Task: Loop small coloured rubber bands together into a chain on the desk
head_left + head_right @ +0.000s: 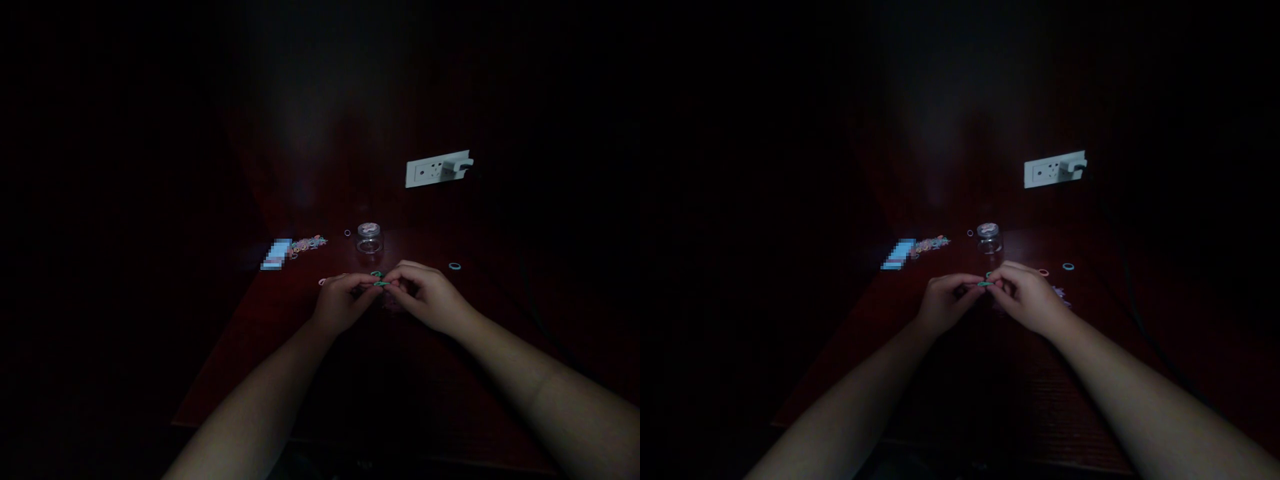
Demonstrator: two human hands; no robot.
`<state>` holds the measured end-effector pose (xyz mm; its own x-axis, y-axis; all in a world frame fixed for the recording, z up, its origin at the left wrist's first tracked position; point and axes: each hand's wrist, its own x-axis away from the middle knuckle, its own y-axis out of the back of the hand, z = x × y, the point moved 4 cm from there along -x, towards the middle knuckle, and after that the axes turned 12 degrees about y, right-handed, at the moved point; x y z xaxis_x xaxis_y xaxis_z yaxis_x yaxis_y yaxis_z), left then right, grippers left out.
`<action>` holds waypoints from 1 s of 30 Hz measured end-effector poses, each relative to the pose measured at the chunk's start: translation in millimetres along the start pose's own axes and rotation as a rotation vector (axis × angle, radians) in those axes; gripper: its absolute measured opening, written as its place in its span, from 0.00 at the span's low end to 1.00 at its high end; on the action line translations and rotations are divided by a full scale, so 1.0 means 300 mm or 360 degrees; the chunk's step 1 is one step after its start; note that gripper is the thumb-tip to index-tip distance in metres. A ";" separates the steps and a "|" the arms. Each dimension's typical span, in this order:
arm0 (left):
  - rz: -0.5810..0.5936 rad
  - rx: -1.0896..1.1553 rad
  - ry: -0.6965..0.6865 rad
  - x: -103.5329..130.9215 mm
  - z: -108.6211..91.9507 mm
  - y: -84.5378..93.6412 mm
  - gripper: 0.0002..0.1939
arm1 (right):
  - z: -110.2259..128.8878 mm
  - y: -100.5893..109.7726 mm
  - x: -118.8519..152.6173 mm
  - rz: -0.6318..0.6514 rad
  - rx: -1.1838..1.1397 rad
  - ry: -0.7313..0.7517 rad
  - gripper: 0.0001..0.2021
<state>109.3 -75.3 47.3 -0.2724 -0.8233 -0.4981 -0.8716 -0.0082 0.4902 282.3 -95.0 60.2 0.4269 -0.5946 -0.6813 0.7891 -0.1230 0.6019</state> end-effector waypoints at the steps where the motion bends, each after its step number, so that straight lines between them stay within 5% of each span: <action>1: 0.0012 0.0011 -0.0011 0.001 -0.001 -0.001 0.09 | 0.000 0.000 0.001 0.0000 -0.0001 0.0002 0.06; 30: 0.0011 -0.0103 -0.0033 0.000 -0.005 -0.005 0.04 | -0.001 -0.004 -0.001 0.0063 -0.0002 0.0035 0.05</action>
<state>111.2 -76.2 47.5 -0.2870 -0.8116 -0.5088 -0.8416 -0.0401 0.5386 281.5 -94.4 59.6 0.4673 -0.5813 -0.6661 0.7720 -0.0988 0.6278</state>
